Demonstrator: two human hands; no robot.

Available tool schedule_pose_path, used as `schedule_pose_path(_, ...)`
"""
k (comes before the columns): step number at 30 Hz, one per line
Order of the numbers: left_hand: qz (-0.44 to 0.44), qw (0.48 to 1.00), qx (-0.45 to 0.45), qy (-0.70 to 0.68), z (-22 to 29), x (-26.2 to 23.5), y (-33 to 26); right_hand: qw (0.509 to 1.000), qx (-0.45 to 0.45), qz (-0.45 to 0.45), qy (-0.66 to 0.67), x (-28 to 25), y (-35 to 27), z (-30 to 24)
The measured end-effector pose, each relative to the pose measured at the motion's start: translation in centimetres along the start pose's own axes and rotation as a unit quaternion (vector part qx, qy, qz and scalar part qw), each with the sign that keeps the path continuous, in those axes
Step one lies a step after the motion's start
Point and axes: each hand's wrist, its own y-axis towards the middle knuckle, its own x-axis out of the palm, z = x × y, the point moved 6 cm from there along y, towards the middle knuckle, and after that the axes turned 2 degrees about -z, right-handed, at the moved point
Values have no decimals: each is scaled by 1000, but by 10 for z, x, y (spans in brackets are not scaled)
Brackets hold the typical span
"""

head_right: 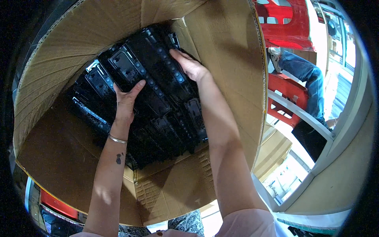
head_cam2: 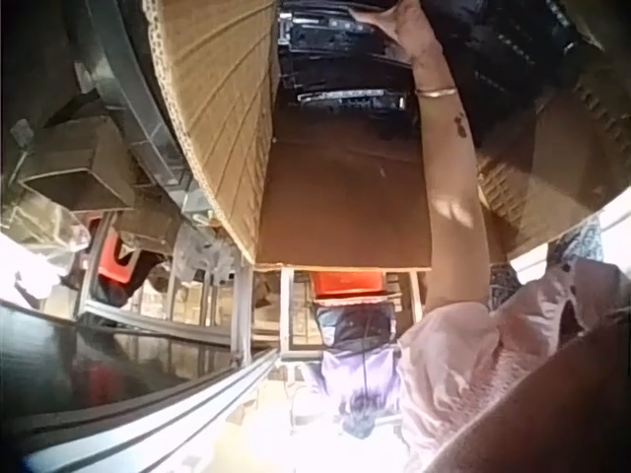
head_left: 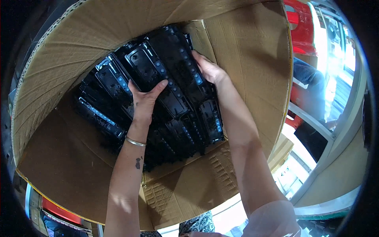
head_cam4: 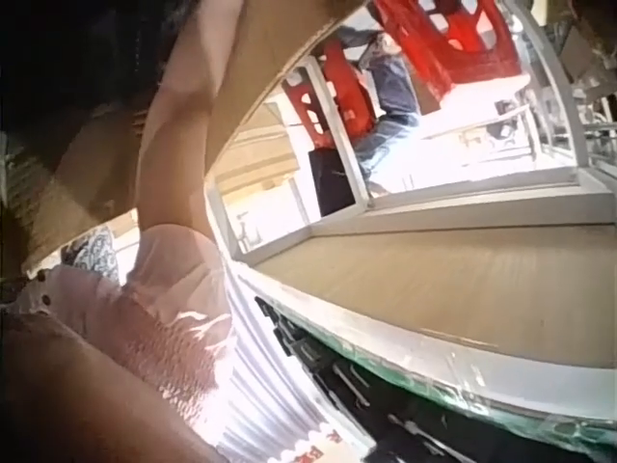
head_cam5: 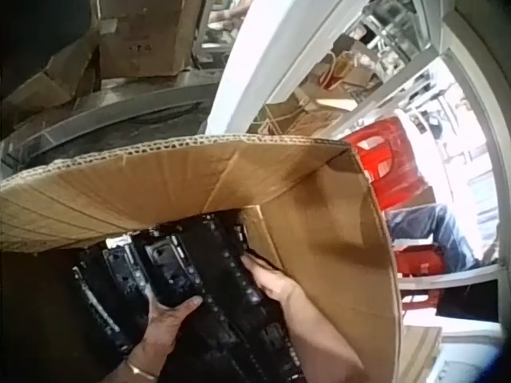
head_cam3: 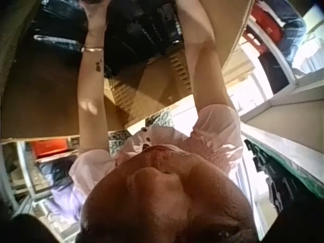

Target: Organizing and stacking black plastic components from a cardboard box onto a workbench in a factory.

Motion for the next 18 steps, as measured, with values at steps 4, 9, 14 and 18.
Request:
schedule_pose_path(4,-103,991,-30,-84,-8,-4,9,957,-75,27,-280,-9,2,-7)
schedule_pose_path(9,-159,976,-131,-73,-18,-6,9,970,-90,-23,-223,9,-9,-16)
schedule_pose_path(14,-128,987,-55,-78,-1,3,-3,979,-50,-8,-196,29,-23,-23)
schedule_pose_path(18,-164,980,-79,-80,1,12,-8,990,6,11,-142,41,-43,-27)
